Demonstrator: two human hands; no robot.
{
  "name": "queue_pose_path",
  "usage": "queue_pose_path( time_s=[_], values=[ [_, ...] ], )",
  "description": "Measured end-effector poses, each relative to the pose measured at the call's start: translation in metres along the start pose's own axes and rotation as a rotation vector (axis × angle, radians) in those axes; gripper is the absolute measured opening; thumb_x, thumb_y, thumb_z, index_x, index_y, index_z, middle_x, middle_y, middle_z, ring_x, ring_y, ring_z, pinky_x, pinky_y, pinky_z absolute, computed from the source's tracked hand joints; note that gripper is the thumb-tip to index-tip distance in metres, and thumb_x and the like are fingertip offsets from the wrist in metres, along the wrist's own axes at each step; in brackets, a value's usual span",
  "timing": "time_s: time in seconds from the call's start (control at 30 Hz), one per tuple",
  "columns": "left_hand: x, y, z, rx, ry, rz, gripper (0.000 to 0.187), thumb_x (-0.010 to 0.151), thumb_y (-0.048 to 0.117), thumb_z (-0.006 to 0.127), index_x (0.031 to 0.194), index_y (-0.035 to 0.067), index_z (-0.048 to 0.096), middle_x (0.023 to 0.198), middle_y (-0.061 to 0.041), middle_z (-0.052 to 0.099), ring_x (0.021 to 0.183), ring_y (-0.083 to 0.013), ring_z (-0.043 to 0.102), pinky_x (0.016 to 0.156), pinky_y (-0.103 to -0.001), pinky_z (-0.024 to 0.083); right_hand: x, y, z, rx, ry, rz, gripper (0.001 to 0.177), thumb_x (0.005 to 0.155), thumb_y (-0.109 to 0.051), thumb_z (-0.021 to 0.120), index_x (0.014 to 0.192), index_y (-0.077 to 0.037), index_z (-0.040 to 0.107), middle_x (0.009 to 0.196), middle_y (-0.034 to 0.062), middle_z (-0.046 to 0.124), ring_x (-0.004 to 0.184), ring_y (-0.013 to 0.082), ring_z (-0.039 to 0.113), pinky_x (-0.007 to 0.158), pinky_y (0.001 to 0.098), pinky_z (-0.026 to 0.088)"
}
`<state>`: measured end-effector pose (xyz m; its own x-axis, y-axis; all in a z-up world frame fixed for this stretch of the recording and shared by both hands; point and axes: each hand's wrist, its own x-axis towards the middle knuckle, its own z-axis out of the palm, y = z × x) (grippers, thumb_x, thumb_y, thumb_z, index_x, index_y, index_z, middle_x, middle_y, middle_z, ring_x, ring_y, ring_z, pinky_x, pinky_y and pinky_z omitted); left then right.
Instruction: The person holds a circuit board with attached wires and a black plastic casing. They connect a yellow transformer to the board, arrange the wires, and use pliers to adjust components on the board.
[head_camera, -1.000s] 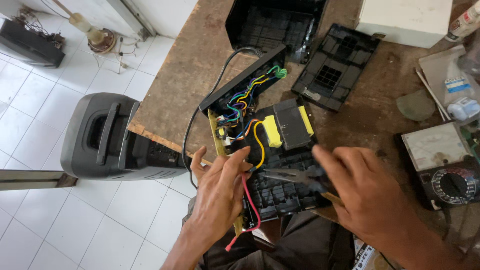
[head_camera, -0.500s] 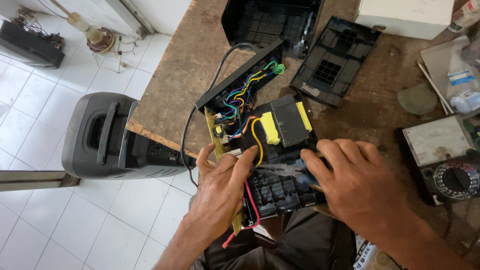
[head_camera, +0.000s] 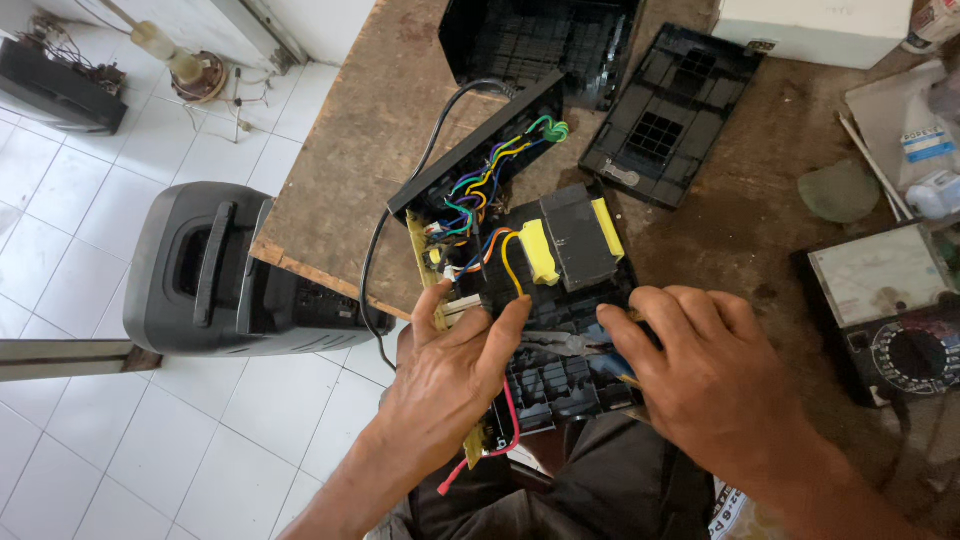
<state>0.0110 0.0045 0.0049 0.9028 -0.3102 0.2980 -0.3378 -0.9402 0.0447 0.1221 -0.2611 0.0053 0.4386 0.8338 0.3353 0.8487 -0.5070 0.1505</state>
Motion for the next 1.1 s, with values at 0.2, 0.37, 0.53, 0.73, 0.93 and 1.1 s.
queue_pose_path(
  time_s=[0.2,0.37,0.53,0.73,0.93,1.1],
  values=[
    [0.001,0.000,-0.001,0.023,0.008,0.011,0.048,0.105,-0.007,0.058,0.152,0.000,0.054,0.081,-0.002,0.059,0.093,-0.0227,0.060,0.120,-0.065,0.041,-0.004,0.006,0.011,0.080,-0.024,-0.003,0.071,0.069,-0.038,0.079,0.138,-0.024,0.067,0.127,0.0044,0.066,0.108,0.0285,0.066,0.094,0.0476,0.051],
    [0.005,-0.004,-0.003,0.051,0.039,0.016,0.033,0.107,-0.005,0.053,0.137,0.006,0.060,0.076,0.003,0.058,0.088,-0.0195,0.061,0.121,-0.056,0.036,-0.004,0.006,0.016,0.173,-0.037,-0.017,0.069,0.073,-0.034,0.076,0.140,-0.020,0.068,0.126,0.0063,0.065,0.110,0.0318,0.065,0.093,0.0492,0.051],
    [-0.003,-0.009,-0.004,-0.028,0.062,0.016,0.037,0.106,-0.012,0.054,0.141,0.001,0.056,0.076,-0.003,0.056,0.100,-0.0257,0.062,0.121,-0.066,0.035,-0.003,0.001,0.020,0.110,-0.063,-0.006,0.074,0.064,-0.036,0.079,0.136,-0.022,0.067,0.119,0.0042,0.065,0.100,0.0314,0.063,0.083,0.0478,0.050],
    [-0.019,0.005,-0.007,-0.482,0.271,-0.272,0.018,0.110,0.010,0.053,0.120,0.004,0.067,0.118,-0.009,0.080,0.107,-0.0307,0.070,0.116,-0.060,0.039,0.019,-0.007,0.014,-0.034,0.024,-0.058,0.030,0.090,-0.020,0.061,0.119,-0.022,0.068,0.095,0.0013,0.059,0.079,0.0274,0.055,0.067,0.0435,0.043],
    [-0.034,0.032,0.014,-0.696,0.490,-0.746,0.027,0.113,0.030,0.057,0.129,0.009,0.062,0.146,-0.018,0.053,0.137,-0.0289,0.058,0.116,-0.046,0.053,0.045,-0.009,-0.003,-0.129,0.051,-0.136,0.009,0.109,-0.023,0.058,0.108,-0.022,0.066,0.087,0.0000,0.054,0.077,0.0235,0.052,0.067,0.0398,0.040],
    [-0.029,0.032,0.012,-0.956,0.359,-1.188,0.051,0.107,0.041,0.055,0.147,0.009,0.059,0.139,-0.008,0.075,0.126,-0.0179,0.072,0.106,-0.035,0.057,0.066,-0.007,-0.014,-0.152,0.039,-0.225,0.011,0.109,-0.018,0.058,0.100,-0.022,0.063,0.085,-0.0008,0.053,0.078,0.0214,0.052,0.068,0.0376,0.040]
  ],
)
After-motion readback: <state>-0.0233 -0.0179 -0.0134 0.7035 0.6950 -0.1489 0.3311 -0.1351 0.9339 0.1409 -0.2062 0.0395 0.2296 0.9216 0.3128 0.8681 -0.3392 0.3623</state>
